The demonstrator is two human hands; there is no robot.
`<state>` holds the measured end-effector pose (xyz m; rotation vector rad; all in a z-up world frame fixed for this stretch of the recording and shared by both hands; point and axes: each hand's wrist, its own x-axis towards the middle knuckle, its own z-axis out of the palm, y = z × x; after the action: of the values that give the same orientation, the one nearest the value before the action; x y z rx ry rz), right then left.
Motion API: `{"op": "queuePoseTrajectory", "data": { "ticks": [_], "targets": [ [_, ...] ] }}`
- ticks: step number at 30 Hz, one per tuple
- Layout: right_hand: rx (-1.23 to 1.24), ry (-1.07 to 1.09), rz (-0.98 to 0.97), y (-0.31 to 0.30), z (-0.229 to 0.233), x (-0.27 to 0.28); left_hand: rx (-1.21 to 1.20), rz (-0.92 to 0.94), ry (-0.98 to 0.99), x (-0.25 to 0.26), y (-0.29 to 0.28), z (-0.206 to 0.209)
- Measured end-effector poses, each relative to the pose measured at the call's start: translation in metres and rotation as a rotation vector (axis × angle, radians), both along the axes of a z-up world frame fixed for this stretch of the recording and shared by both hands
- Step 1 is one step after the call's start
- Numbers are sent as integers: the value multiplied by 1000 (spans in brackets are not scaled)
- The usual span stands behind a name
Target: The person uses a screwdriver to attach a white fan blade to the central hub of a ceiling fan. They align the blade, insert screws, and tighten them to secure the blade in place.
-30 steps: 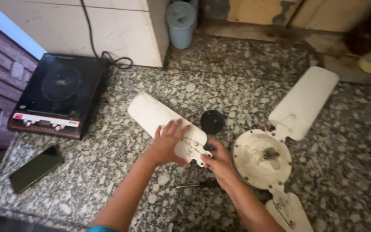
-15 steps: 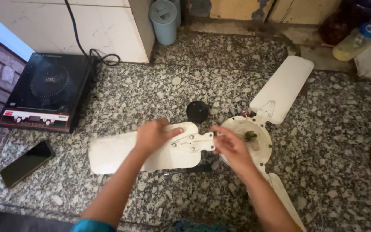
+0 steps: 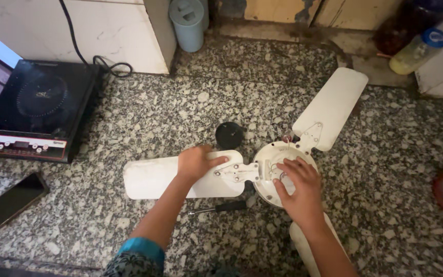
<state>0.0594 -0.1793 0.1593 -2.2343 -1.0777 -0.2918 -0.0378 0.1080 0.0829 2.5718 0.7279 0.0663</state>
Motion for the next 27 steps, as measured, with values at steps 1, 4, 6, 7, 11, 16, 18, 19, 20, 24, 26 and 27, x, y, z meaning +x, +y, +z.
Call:
{"op": "queuePoseTrajectory", "data": {
  "ticks": [1,4,6,7,11,16,18,19,20,24,26,27],
  "targets": [
    [-23,-10,-1,1,-3,1,-3,-18,-9,3,2,-3],
    [-76,3,10,1,-10,5,-47,-52,-53,11,6,-10],
    [-83,63,32,2,-13,10,-59,-70,-59,17,8,-13],
    [-84,81,41,2,-14,11,-51,-81,-47,19,10,-14],
    [-132,123,53,2,-14,14,-53,-102,22,29,19,-16],
    [-159,180,39,2,-9,12,-72,-99,15,35,28,-17],
    [-150,180,49,2,-8,11,-63,-102,-2,35,27,-18],
    [-142,170,55,2,-8,11,-57,-105,-24,34,27,-18],
    [-134,159,60,2,-8,11,-50,-108,-46,34,27,-19],
    [-119,133,76,1,-9,12,-48,-124,-90,34,27,-18],
    [-122,116,74,1,-10,12,-27,-139,-70,36,28,-18],
    [-124,108,73,0,-10,12,-21,-145,-85,36,28,-18]
  ]
}}
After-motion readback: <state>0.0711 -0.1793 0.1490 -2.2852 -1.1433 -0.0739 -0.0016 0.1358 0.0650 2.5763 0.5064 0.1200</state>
